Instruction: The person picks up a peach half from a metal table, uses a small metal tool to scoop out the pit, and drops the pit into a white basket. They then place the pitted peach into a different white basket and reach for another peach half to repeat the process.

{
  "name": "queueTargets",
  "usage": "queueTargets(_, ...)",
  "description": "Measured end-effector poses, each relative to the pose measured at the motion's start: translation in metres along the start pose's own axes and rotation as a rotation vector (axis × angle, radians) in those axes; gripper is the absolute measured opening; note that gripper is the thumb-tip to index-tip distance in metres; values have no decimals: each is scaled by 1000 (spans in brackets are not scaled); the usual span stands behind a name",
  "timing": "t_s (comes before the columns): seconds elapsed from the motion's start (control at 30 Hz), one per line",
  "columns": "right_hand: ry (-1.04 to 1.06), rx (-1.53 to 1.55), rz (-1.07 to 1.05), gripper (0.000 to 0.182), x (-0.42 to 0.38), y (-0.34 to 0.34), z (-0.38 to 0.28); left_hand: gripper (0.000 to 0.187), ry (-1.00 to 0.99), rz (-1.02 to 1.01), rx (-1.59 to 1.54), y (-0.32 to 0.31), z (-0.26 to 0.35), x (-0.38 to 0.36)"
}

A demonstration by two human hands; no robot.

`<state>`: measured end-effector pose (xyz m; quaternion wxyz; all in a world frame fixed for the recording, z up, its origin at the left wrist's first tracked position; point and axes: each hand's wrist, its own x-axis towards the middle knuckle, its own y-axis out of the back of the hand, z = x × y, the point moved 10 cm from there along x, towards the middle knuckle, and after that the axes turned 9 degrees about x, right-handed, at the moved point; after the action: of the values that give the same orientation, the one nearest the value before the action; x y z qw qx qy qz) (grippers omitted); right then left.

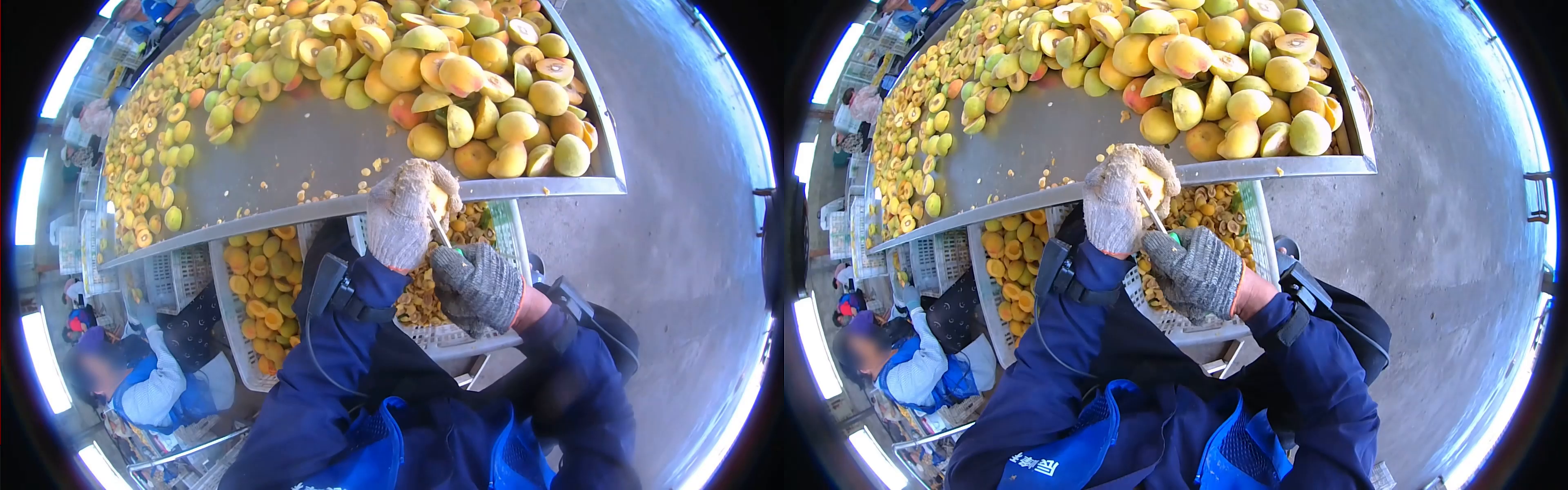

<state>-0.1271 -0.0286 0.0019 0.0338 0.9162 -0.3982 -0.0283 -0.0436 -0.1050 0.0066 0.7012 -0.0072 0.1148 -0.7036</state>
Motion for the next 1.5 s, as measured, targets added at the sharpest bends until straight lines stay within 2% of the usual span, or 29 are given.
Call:
queueTargets(0.03, 65, -75, 2, 48, 0, -1, -5, 42, 4, 3, 0, 2, -4, 0)
queueTargets(0.1, 130, -149, 4, 55, -1, -1, -12, 42, -365, 104, 508, 5, 27, -3)
queueTargets(0.17, 204, -645, 28, 55, -2, 0, -34, 42, -354, 145, 565, 4, 27, -8)
queueTargets(0.23, 137, -464, -37, 57, -1, -2, -25, 42, -349, 182, 620, 3, 30, -11)
queueTargets(0.3, 46, 93, 26, 33, 0, 3, -11, 41, -351, 161, 590, 0, 31, -12)
queueTargets(0.33, 45, 94, 27, 33, 0, 4, -17, 41, -351, 151, 575, -2, 31, -13)
queueTargets(0.4, -629, 909, 119, 29, -18, -12, 27, 40, -348, 134, 545, -3, 30, -15)
queueTargets(0.5, -627, 895, 114, 44, -19, -16, 25, 33, -499, 142, 906, 10, 11, -30)
queueTargets(0.63, -646, 909, 105, 40, -17, -18, 12, 45, -737, 137, 1441, 26, -70, -43)
queueTargets(0.7, -637, 951, 119, 36, -17, -20, 15, 29, -551, -72, 1313, 40, -136, -29)
queueTargets(0.73, -638, 950, 120, 36, -17, -20, 16, 28, -369, -189, 861, 22, -98, -19)
queueTargets(0.77, -605, 943, 122, 34, -16, -20, 15, 27, -151, -250, 137, 4, -59, -10)
queueTargets(0.8, -573, 935, 124, 32, -15, -19, 14, 27, 12, -205, -337, -13, -20, -3)
queueTargets(0.83, -541, 927, 125, 31, -13, -19, 13, 27, 15, -204, -339, -15, -16, -3)
queueTargets(0.9, -471, 910, 123, 28, -8, -18, 12, 30, -90, -96, 239, -6, -4, -1)
queueTargets(0.93, -526, 1264, 72, 30, -13, -32, 18, 30, -92, -93, 240, -6, -1, 0)
queueTargets(1.0, -438, 1445, -81, 31, -11, -42, 14, 35, 110, -385, -564, -37, -4, -4)
queueTargets(1.03, -346, 1623, -234, 32, -10, -47, 0, 35, 107, -379, -568, -41, 0, -7)
queueTargets(1.1, -378, 1613, -200, 34, -12, -50, 6, 41, 311, 16, -524, -18, -22, -10)
queueTargets(1.13, -299, 1209, -52, 35, -8, -33, 11, 47, 169, -238, -439, -21, -4, -8)
queueTargets(1.17, -214, 800, 81, 36, -4, -14, 10, 47, 160, -235, -441, -19, -8, -6)
queueTargets(1.2, -449, 854, -21, 34, -17, -27, 27, 52, 171, -290, -533, -23, -10, -5)
queueTargets(1.23, -516, 535, -93, 30, -23, -19, 25, 57, 179, -344, -625, -26, -7, -4)
queueTargets(1.3, -304, 126, -157, 28, -19, -12, -6, 61, 113, -346, -582, -17, -5, 1)
queueTargets(1.33, -38, 81, -33, 25, -30, -9, 7, 61, 84, -288, -546, -13, -4, 1)
queueTargets(1.37, -40, 76, -48, 25, -34, -7, 7, 61, 56, -233, -509, -7, -3, 2)
queueTargets(1.43, -262, -416, -96, 25, -42, 1, 29, 60, 52, -261, -528, -4, -6, 2)
queueTargets(1.47, -410, -57, 68, 25, -54, 6, 52, 57, 40, -231, -454, 1, -7, 2)
queueTargets(1.5, -402, -58, 65, 25, -54, 3, 60, 55, 26, -201, -376, 6, -4, 1)
